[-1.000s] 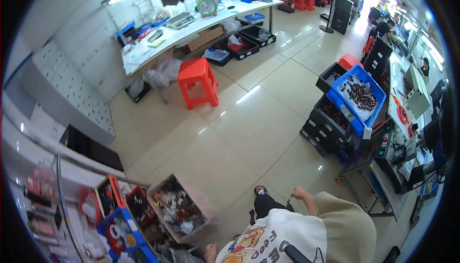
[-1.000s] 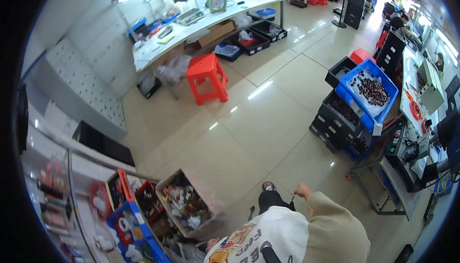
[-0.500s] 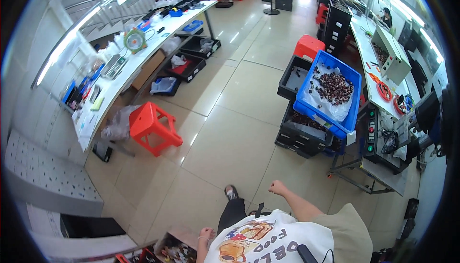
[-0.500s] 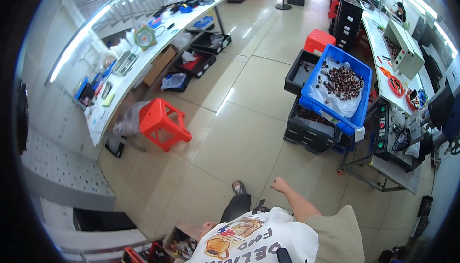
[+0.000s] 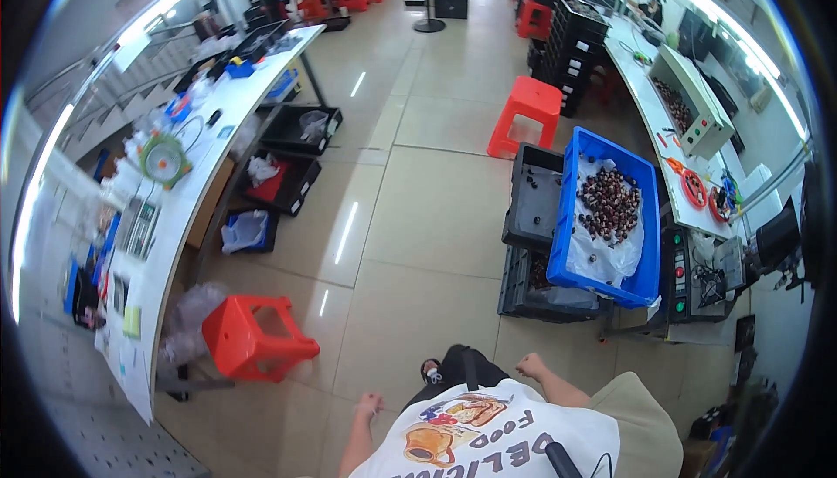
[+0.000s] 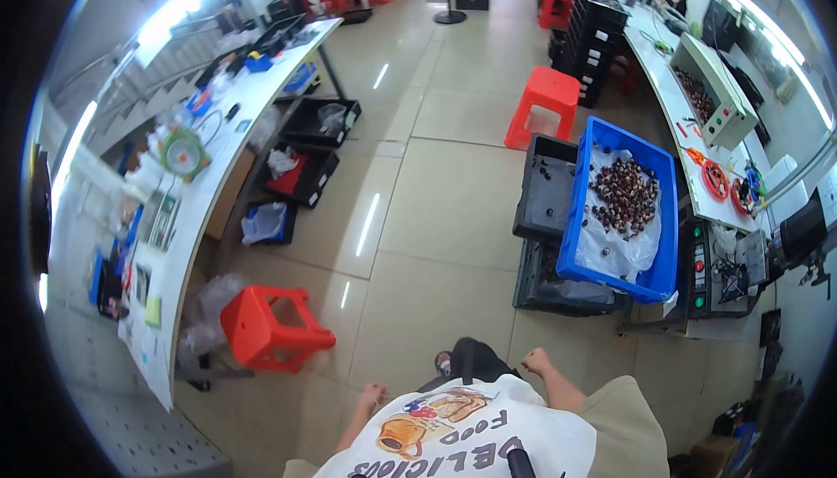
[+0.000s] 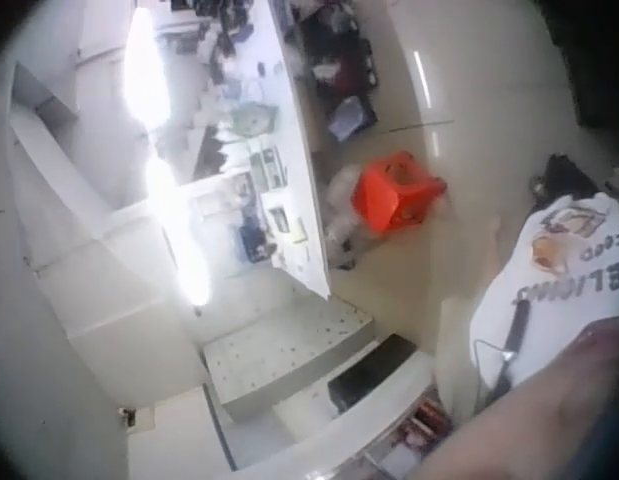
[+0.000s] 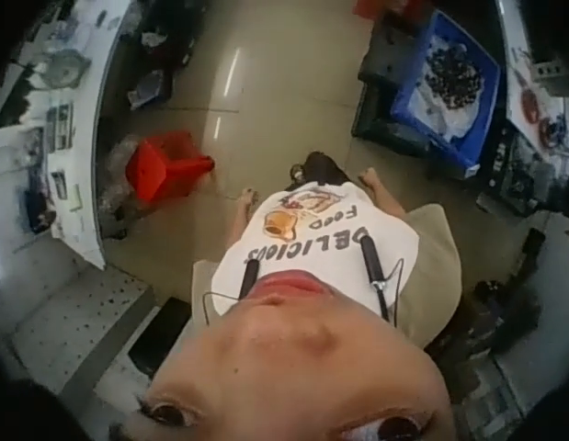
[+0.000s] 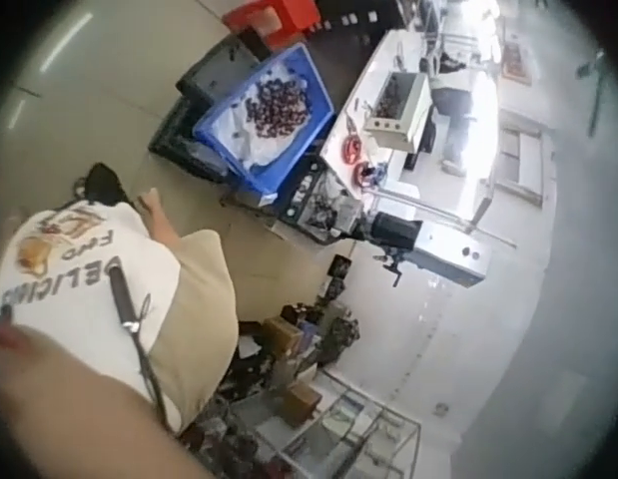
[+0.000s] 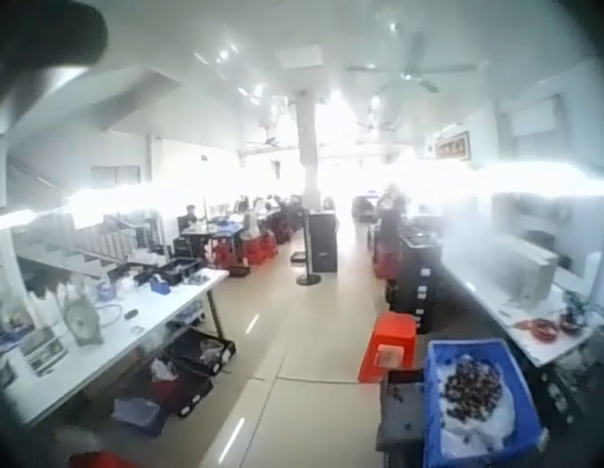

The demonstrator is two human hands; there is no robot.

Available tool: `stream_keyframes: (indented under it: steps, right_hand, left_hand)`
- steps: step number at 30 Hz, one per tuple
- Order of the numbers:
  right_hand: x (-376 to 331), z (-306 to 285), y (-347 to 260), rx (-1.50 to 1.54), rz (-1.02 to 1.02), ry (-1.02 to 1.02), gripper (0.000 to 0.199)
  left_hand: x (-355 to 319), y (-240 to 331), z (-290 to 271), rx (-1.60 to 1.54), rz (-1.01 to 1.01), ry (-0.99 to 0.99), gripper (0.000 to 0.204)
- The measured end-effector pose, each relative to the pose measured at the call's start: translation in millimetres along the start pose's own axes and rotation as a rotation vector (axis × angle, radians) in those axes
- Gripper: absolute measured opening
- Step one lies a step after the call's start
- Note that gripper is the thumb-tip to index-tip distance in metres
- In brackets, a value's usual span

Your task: The person walks across the workshop carrying bottles, tosses an item into a waste box, and handles bottles on a shelf. They then return to the workstation and reposition trays on the table.

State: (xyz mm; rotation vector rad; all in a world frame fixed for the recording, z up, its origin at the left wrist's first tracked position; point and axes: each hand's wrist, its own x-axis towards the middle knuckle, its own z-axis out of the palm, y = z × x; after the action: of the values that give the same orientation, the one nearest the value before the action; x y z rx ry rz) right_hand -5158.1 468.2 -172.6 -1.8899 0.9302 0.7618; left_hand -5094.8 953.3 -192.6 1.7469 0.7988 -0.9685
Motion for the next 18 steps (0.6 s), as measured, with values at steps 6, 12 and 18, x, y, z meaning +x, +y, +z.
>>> stream_keyframes:
  steps: [6, 12, 18]
  right_hand:
    - [67, 7, -63, -0.262, 0.044, -0.022, 0.016]
    - [282, 15, -131, 0.439, 0.122, -0.136, 0.029]
    - [335, -134, -563, -0.182, -0.386, 0.155, 0.027]
  left_hand:
    - [135, 240, -68, 0.091, 0.263, 0.06, 0.011]
    - [184, 412, -58, 0.081, 0.305, -0.108, 0.016]
    - [229, 487, -119, 0.063, 0.079, -0.11, 0.022]
